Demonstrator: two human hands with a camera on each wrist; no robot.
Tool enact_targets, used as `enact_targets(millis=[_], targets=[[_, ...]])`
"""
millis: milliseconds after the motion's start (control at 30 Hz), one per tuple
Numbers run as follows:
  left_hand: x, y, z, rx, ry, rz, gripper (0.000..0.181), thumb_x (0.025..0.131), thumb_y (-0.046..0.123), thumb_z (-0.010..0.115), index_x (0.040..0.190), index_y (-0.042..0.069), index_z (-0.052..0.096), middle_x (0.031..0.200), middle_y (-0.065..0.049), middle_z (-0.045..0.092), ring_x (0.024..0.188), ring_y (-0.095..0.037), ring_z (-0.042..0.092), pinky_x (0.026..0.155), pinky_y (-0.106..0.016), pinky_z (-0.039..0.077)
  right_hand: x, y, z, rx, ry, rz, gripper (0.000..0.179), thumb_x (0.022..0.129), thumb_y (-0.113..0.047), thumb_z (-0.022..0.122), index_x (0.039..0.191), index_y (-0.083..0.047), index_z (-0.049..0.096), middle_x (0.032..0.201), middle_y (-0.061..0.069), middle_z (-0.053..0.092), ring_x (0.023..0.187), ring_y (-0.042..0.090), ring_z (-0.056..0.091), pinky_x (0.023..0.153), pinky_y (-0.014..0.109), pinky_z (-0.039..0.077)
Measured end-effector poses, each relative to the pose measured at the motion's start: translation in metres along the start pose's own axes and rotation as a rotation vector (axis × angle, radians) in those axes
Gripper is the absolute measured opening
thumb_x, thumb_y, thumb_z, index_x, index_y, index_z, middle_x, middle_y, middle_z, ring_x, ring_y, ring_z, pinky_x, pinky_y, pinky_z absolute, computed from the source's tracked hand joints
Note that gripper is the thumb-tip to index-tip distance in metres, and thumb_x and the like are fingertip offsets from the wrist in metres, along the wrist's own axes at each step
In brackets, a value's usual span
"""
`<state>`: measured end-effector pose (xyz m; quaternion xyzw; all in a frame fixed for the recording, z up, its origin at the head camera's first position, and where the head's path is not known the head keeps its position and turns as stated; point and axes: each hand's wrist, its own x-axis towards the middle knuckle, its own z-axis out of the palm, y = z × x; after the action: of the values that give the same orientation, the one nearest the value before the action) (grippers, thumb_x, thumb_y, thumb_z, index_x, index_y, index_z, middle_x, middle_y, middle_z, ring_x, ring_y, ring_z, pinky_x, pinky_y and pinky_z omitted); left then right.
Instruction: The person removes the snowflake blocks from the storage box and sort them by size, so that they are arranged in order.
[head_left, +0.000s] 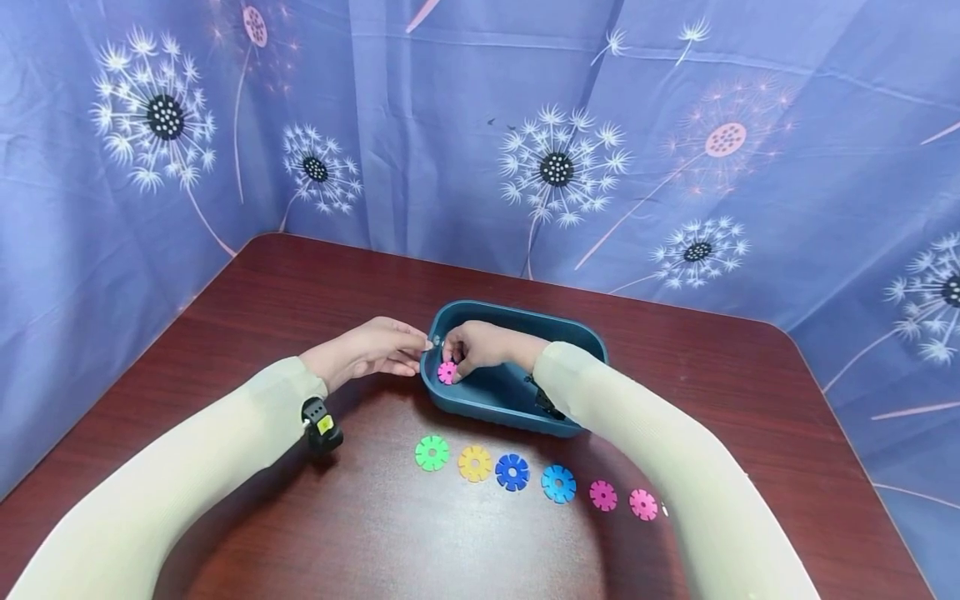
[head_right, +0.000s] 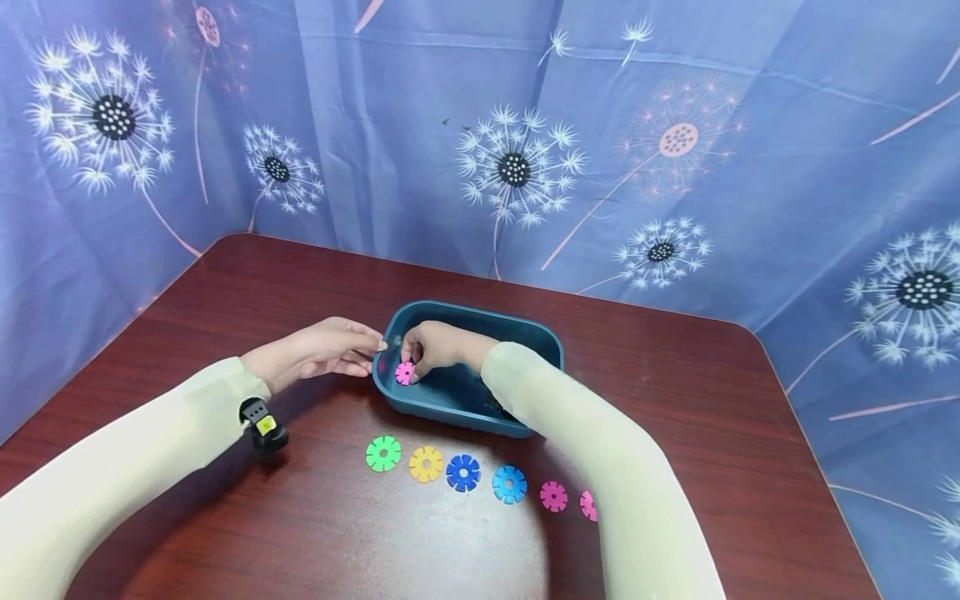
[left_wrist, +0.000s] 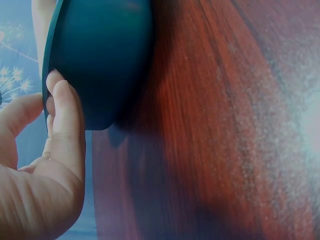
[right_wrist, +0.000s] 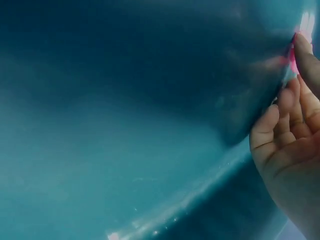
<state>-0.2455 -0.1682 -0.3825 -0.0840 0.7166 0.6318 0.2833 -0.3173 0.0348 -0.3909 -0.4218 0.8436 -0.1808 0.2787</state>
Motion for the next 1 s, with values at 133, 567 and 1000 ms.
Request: enact_targets(millis=[133, 567, 1000], targets=[[0.001, 0.000, 0.001, 0.000, 0.004, 0.007, 0.039, 0.102, 0.013, 0.059, 0.135, -0.007, 0.054, 0.084, -0.002, 0.066, 0.063, -0.005, 0.066, 0.063, -0.016, 0.062, -0.004, 0.000, -0.005, 0.027, 0.022, 0.019, 0.008, 0.092, -0.009, 0.075, 0.096, -0.003, 0.072, 0.088, 0.005, 0.068, 0.077, 0.010, 0.056, 0.069, 0.016, 0.050], [0.001, -0.003, 0.003, -0.012, 0.006, 0.013, 0.043, 0.101, 0.012, 0.060, 0.137, -0.009, 0.053, 0.089, -0.004, 0.067, 0.063, -0.006, 0.066, 0.063, -0.015, 0.061, -0.089, -0.015, -0.069, 0.136, 0.165, 0.111, 0.009, 0.093, -0.006, 0.073, 0.099, 0.000, 0.076, 0.092, 0.010, 0.076, 0.079, 0.008, 0.067, 0.080, 0.029, 0.064], [0.001, -0.003, 0.002, -0.017, 0.010, 0.022, 0.041, 0.101, 0.011, 0.059, 0.136, -0.010, 0.053, 0.084, -0.002, 0.066, 0.063, -0.006, 0.066, 0.063, -0.016, 0.061, -0.216, 0.004, -0.042, 0.076, 0.413, 0.240, 0.005, 0.093, -0.016, 0.075, 0.097, -0.014, 0.078, 0.093, -0.001, 0.077, 0.083, 0.004, 0.066, 0.076, 0.023, 0.056]])
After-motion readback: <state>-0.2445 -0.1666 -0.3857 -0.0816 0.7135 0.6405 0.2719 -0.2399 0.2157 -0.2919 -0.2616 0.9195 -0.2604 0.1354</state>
